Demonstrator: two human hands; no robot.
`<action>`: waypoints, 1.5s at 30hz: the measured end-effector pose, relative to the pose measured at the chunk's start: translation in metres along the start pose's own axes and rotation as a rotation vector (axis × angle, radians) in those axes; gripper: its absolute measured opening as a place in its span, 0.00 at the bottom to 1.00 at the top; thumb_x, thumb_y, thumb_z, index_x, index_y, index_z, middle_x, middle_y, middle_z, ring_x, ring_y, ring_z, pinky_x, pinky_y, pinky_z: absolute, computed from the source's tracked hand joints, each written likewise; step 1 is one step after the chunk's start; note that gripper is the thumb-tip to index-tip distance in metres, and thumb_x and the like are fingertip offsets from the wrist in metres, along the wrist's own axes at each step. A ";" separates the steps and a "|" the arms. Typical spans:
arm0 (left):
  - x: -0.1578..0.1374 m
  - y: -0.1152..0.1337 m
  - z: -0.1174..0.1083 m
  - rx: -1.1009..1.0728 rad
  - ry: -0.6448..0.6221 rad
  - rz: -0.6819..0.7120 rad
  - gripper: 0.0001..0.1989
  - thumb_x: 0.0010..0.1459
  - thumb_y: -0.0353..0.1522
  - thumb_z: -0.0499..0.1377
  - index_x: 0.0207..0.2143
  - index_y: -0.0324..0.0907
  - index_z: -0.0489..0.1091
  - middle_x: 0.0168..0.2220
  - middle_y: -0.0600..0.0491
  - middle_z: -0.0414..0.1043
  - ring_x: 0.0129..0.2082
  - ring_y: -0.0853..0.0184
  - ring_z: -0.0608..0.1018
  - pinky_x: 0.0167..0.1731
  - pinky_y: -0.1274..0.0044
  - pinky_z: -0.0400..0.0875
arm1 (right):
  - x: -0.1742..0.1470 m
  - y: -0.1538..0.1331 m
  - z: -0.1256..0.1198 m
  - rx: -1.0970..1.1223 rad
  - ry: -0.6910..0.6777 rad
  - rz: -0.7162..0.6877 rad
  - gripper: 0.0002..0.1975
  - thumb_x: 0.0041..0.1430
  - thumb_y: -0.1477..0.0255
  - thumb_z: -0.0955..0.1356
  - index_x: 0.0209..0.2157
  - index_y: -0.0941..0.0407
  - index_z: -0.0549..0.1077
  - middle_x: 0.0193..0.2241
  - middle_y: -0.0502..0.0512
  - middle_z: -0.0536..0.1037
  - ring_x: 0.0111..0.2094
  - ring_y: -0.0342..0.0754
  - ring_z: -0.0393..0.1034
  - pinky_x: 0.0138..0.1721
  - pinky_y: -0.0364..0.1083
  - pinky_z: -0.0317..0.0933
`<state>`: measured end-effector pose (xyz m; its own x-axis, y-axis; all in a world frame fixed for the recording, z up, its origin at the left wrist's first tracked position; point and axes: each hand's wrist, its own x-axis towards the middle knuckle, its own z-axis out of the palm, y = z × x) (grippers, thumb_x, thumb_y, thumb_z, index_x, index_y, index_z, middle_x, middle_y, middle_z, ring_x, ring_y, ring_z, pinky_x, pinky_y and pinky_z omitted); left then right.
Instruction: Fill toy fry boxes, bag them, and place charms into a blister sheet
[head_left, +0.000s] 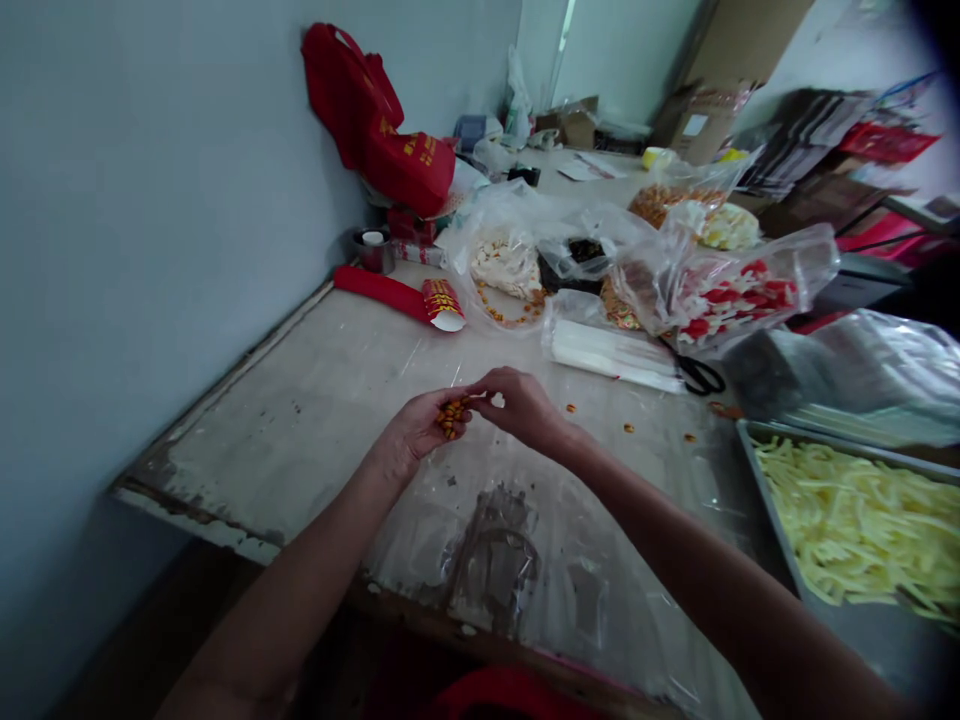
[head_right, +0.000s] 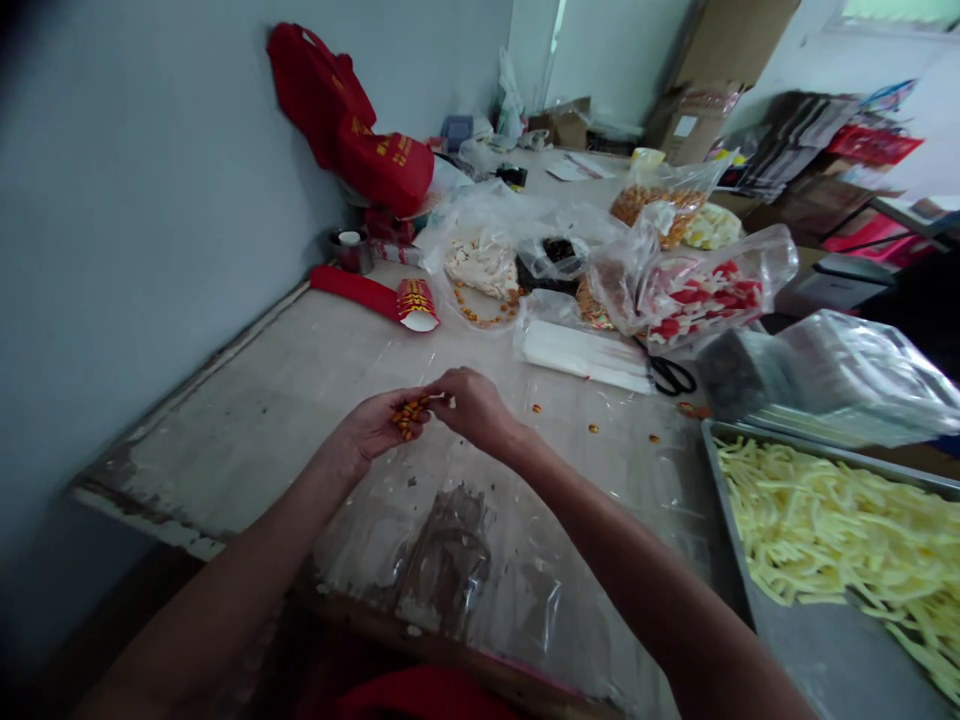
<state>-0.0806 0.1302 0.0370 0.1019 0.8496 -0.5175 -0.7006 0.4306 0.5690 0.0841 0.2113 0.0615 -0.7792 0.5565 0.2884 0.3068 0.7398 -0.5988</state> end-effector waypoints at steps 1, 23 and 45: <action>-0.002 -0.003 0.001 0.003 -0.008 0.006 0.03 0.57 0.25 0.60 0.33 0.34 0.74 0.28 0.50 0.72 0.20 0.75 0.72 0.16 0.85 0.61 | -0.002 -0.006 0.005 -0.049 -0.014 -0.003 0.08 0.53 0.79 0.71 0.34 0.55 0.81 0.30 0.54 0.79 0.34 0.47 0.70 0.38 0.45 0.60; -0.038 0.025 -0.046 -0.179 0.219 0.235 0.14 0.52 0.35 0.71 0.29 0.35 0.71 0.32 0.49 0.73 0.23 0.79 0.69 0.16 0.89 0.59 | 0.063 0.037 0.049 -0.342 -0.122 0.257 0.07 0.52 0.79 0.69 0.29 0.57 0.81 0.31 0.59 0.82 0.35 0.53 0.75 0.37 0.47 0.61; -0.013 0.034 -0.032 -0.376 0.275 0.182 0.20 0.50 0.45 0.69 0.27 0.36 0.70 0.20 0.59 0.63 0.16 0.81 0.64 0.13 0.89 0.55 | 0.081 -0.022 0.048 0.451 0.032 0.072 0.07 0.52 0.67 0.75 0.31 0.56 0.81 0.26 0.52 0.80 0.27 0.45 0.72 0.29 0.43 0.62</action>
<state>-0.1286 0.1236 0.0427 -0.1995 0.7674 -0.6093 -0.9012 0.1004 0.4216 -0.0118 0.2216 0.0618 -0.7454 0.6168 0.2530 0.0848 0.4642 -0.8817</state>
